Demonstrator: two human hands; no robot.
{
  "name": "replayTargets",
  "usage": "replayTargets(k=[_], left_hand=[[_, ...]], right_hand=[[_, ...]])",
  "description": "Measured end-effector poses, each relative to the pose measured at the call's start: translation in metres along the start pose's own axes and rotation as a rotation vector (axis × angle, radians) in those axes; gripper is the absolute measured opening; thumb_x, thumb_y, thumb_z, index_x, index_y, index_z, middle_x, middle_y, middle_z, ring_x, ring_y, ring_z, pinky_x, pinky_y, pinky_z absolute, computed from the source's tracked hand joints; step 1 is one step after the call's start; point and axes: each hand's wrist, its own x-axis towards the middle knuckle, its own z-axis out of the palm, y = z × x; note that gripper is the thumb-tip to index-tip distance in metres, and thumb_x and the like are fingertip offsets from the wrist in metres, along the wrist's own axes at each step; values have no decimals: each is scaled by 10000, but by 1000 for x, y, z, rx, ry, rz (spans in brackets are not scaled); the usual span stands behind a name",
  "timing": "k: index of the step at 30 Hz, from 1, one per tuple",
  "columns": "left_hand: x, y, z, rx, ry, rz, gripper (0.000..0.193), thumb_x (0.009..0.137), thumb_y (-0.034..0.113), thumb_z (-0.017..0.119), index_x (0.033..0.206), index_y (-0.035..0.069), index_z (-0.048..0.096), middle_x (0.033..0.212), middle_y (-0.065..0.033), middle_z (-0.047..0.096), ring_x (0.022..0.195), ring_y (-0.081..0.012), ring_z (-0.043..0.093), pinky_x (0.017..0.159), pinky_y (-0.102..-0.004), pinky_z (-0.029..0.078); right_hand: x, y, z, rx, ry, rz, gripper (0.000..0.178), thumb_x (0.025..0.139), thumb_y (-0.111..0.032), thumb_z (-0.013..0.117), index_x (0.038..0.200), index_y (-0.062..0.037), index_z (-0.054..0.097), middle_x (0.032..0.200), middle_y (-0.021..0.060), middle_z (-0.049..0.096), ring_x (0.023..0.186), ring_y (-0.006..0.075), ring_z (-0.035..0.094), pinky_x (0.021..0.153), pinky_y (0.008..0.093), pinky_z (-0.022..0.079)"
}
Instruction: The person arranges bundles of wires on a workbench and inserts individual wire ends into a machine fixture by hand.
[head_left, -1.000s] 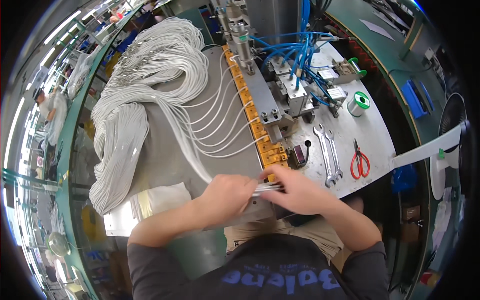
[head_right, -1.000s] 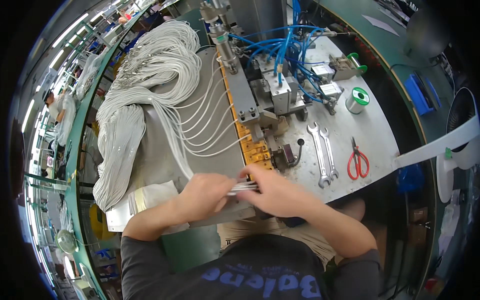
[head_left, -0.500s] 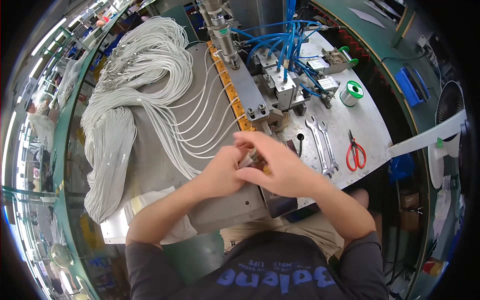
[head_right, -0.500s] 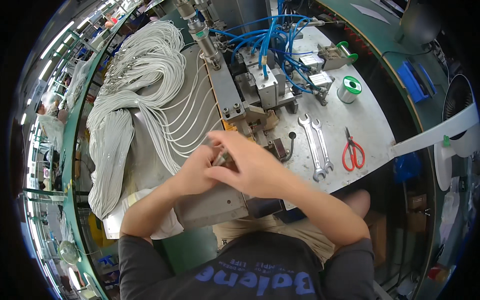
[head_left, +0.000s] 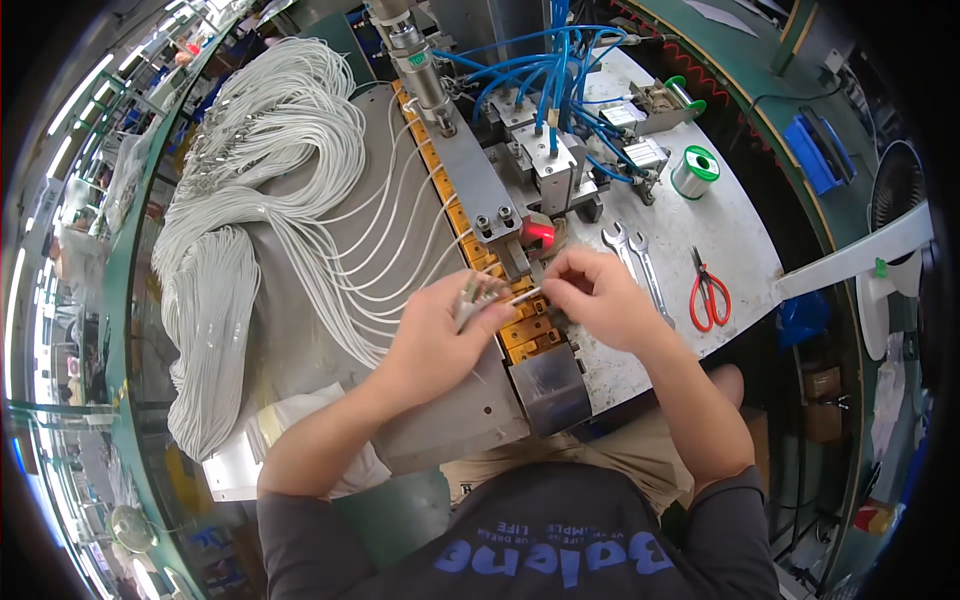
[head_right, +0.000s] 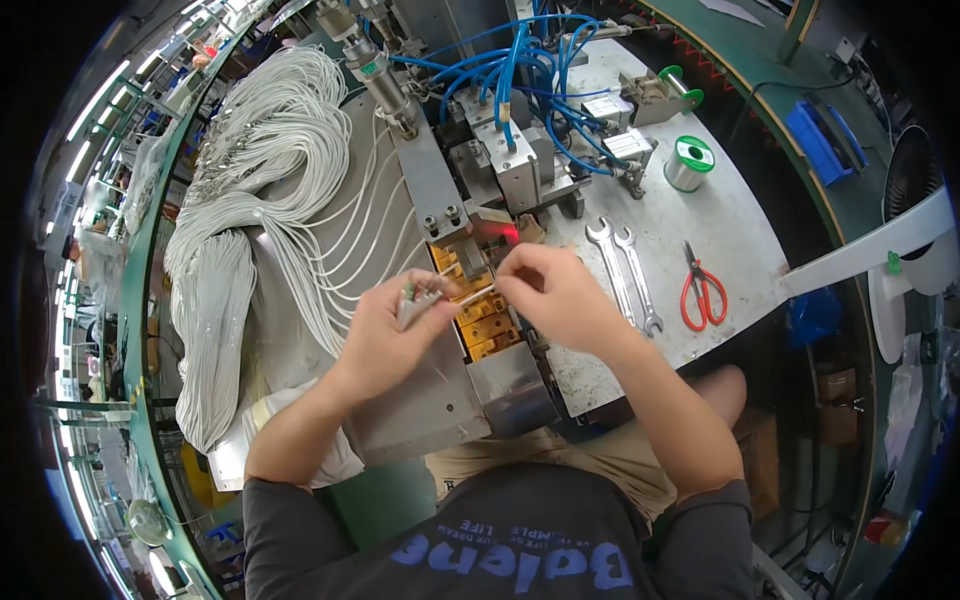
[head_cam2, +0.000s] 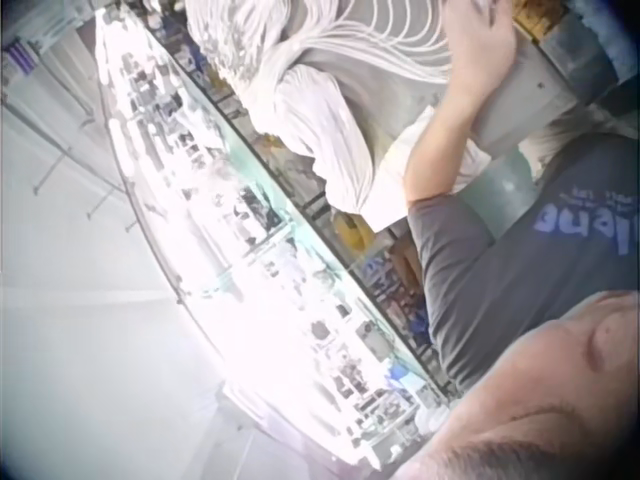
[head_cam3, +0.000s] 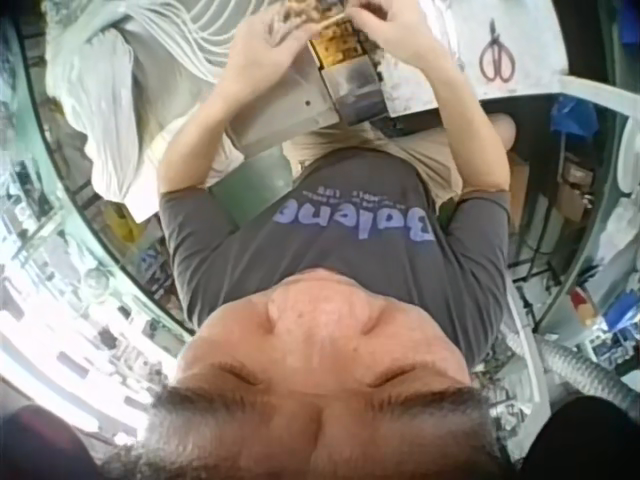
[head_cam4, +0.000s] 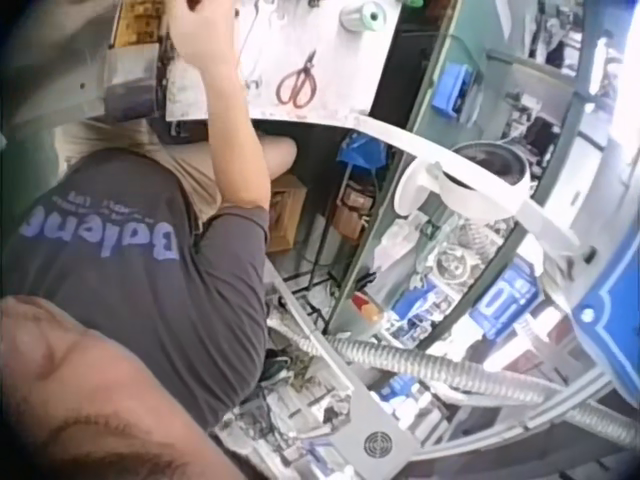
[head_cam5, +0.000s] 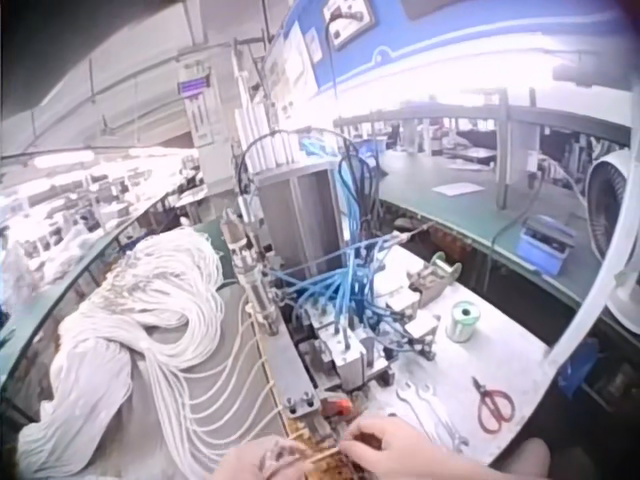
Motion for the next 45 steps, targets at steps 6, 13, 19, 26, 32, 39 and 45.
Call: replayTargets(k=[6, 13, 19, 26, 32, 39, 45], left_hand=[[-3, 2, -2, 53, -195, -165, 161, 877, 145, 622, 815, -3, 630, 680, -4, 597, 612, -47, 491, 567, -224, 405], [-5, 4, -2, 12, -280, -298, 167, 867, 131, 628, 787, -15, 638, 605, 8, 558, 583, -50, 452, 539, -245, 399], [-11, 0, 5, 131, -190, -81, 183, 881, 133, 610, 775, -14, 637, 604, -11, 565, 583, -44, 480, 534, -244, 404], [-14, 7, 2, -58, -219, -153, 117, 865, 96, 606, 848, -17, 635, 664, -77, 606, 601, -97, 548, 557, -272, 435], [-15, 6, 5, 0, -273, -77, 76, 828, 65, 621, 849, -8, 627, 722, -116, 601, 645, -222, 579, 606, -313, 453], [-11, -9, 7, 370, -214, 88, 72, 788, 47, 634, 832, -7, 617, 764, -160, 588, 707, -339, 575, 629, -375, 459], [-3, -14, 3, 495, -99, 54, 96, 775, 39, 639, 851, -8, 606, 811, -167, 592, 734, -357, 572, 646, -403, 466]], right_hand=[[-9, -24, 3, 83, -134, -29, 124, 859, -111, 607, 853, 13, 600, 676, 6, 588, 583, 35, 486, 520, 200, 389], [-12, -26, 0, 154, -268, 200, 129, 862, -106, 598, 867, 22, 583, 684, 14, 589, 568, 38, 492, 515, 204, 396], [-19, -30, 18, 29, -115, 49, 97, 860, -78, 572, 846, 18, 579, 680, 8, 582, 562, 45, 501, 501, 207, 396], [-12, -25, 12, 297, -220, 148, 77, 854, -66, 564, 835, 6, 580, 674, 2, 571, 562, 42, 480, 498, 207, 382], [-10, -17, 7, 81, -311, -9, 90, 852, -75, 566, 798, -7, 590, 637, 3, 548, 529, 39, 458, 463, 206, 349], [-3, 1, -9, 225, -218, 363, 157, 853, -117, 574, 762, 11, 586, 583, -13, 507, 518, 49, 428, 461, 226, 322], [6, 9, -7, -54, -119, 197, 192, 863, -153, 565, 750, 1, 583, 578, -16, 487, 508, 53, 411, 465, 235, 318]])
